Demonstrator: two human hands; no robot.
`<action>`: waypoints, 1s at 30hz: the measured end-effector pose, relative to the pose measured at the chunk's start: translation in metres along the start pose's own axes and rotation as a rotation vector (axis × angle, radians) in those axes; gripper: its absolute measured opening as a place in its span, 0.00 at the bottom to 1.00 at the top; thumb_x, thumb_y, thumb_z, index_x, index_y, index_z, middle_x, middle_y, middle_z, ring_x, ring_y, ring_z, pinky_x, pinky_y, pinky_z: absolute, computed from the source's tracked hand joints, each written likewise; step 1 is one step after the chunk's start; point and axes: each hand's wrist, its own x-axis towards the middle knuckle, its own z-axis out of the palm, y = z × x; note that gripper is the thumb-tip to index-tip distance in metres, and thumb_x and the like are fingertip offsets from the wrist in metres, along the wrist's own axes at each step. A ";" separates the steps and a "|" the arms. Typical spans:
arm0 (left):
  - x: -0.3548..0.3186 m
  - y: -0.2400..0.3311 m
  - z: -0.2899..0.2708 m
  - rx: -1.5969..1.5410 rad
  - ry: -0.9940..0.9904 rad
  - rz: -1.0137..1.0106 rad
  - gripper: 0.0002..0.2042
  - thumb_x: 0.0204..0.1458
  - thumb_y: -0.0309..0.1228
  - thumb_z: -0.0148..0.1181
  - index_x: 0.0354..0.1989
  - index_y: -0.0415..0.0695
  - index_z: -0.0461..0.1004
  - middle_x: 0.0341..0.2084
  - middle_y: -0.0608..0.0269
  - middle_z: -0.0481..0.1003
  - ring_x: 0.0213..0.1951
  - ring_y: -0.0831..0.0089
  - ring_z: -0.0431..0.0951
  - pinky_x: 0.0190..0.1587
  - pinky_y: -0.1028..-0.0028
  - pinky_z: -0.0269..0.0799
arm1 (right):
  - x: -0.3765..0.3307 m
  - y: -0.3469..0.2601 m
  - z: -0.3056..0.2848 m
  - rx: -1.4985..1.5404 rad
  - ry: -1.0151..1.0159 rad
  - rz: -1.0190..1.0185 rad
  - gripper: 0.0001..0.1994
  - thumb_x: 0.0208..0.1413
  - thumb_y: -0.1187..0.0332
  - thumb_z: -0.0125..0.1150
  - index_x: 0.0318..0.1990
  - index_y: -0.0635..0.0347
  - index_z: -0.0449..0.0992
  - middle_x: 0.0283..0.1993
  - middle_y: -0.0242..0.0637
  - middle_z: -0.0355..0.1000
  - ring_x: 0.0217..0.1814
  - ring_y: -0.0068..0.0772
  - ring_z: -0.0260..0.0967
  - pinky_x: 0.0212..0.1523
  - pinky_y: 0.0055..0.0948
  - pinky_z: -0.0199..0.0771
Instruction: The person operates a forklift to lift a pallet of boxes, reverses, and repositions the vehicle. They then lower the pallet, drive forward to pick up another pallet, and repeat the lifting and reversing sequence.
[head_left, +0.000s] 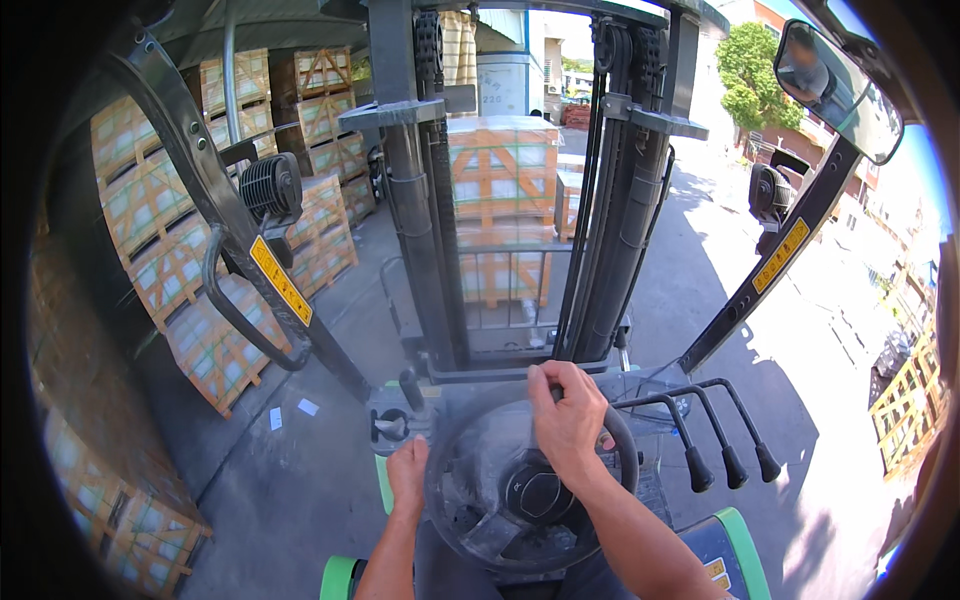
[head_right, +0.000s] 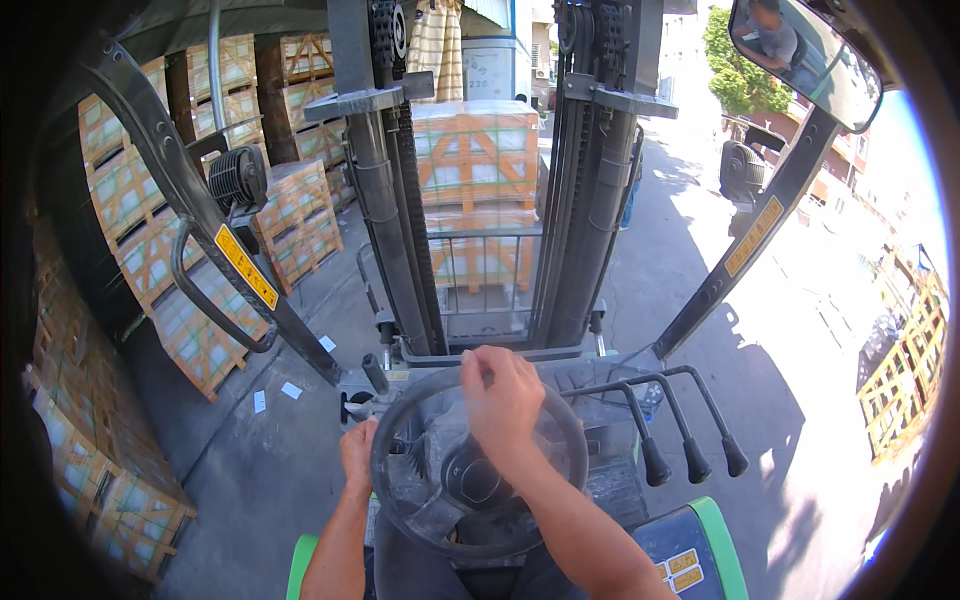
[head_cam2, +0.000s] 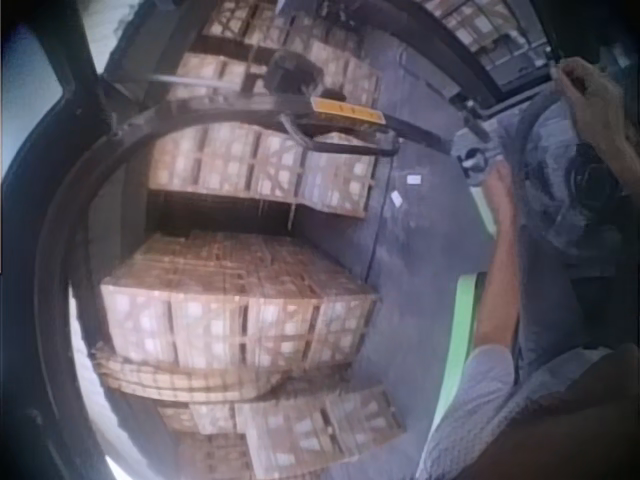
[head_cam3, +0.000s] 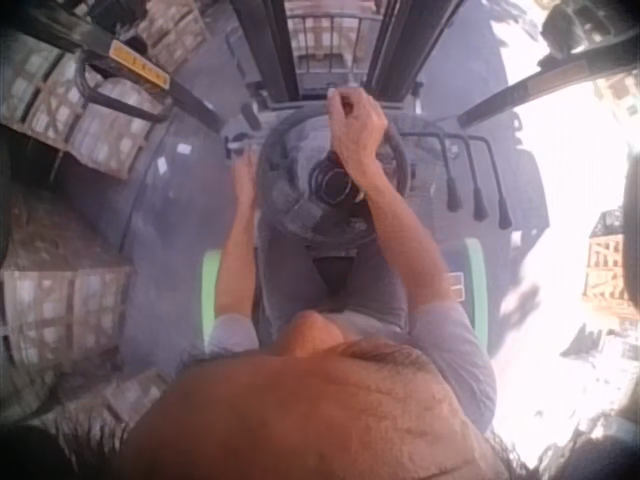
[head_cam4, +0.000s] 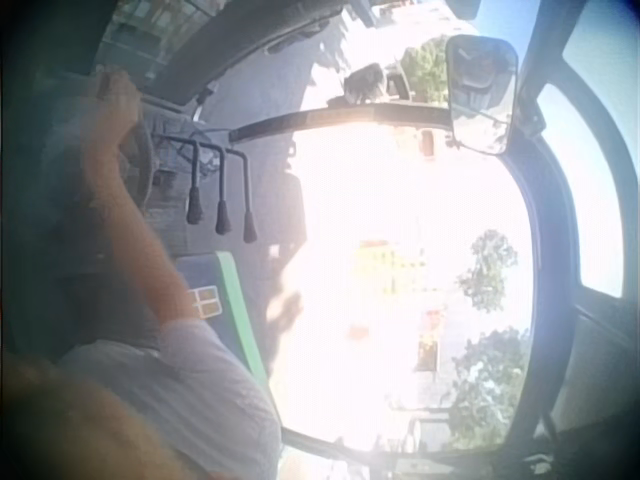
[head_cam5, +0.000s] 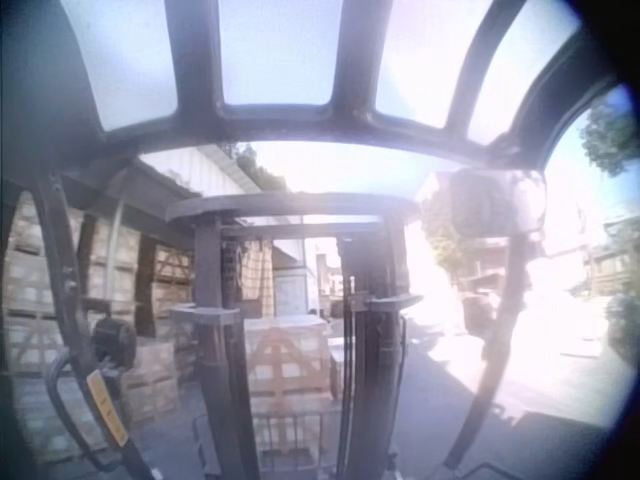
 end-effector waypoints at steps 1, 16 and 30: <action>-0.001 -0.002 -0.001 0.012 0.000 -0.006 0.22 0.68 0.42 0.54 0.29 0.32 0.75 0.23 0.36 0.74 0.25 0.40 0.68 0.33 0.52 0.66 | -0.011 -0.014 0.019 0.006 -0.010 -0.086 0.05 0.56 0.70 0.70 0.33 0.58 0.79 0.28 0.36 0.78 0.32 0.43 0.75 0.37 0.40 0.73; 0.037 -0.024 0.004 0.097 -0.071 -0.005 0.24 0.69 0.44 0.45 0.30 0.40 0.81 0.29 0.42 0.81 0.34 0.39 0.80 0.41 0.47 0.74 | -0.146 0.013 -0.103 -0.229 -0.286 -0.018 0.06 0.51 0.73 0.72 0.31 0.59 0.78 0.25 0.37 0.72 0.28 0.36 0.71 0.32 0.32 0.67; 0.078 -0.053 0.019 0.093 -0.132 0.044 0.24 0.70 0.44 0.41 0.32 0.43 0.81 0.31 0.42 0.81 0.36 0.38 0.81 0.42 0.44 0.73 | -0.073 -0.035 0.144 0.013 -0.354 -0.300 0.05 0.52 0.74 0.72 0.31 0.62 0.80 0.26 0.39 0.76 0.27 0.43 0.73 0.33 0.37 0.71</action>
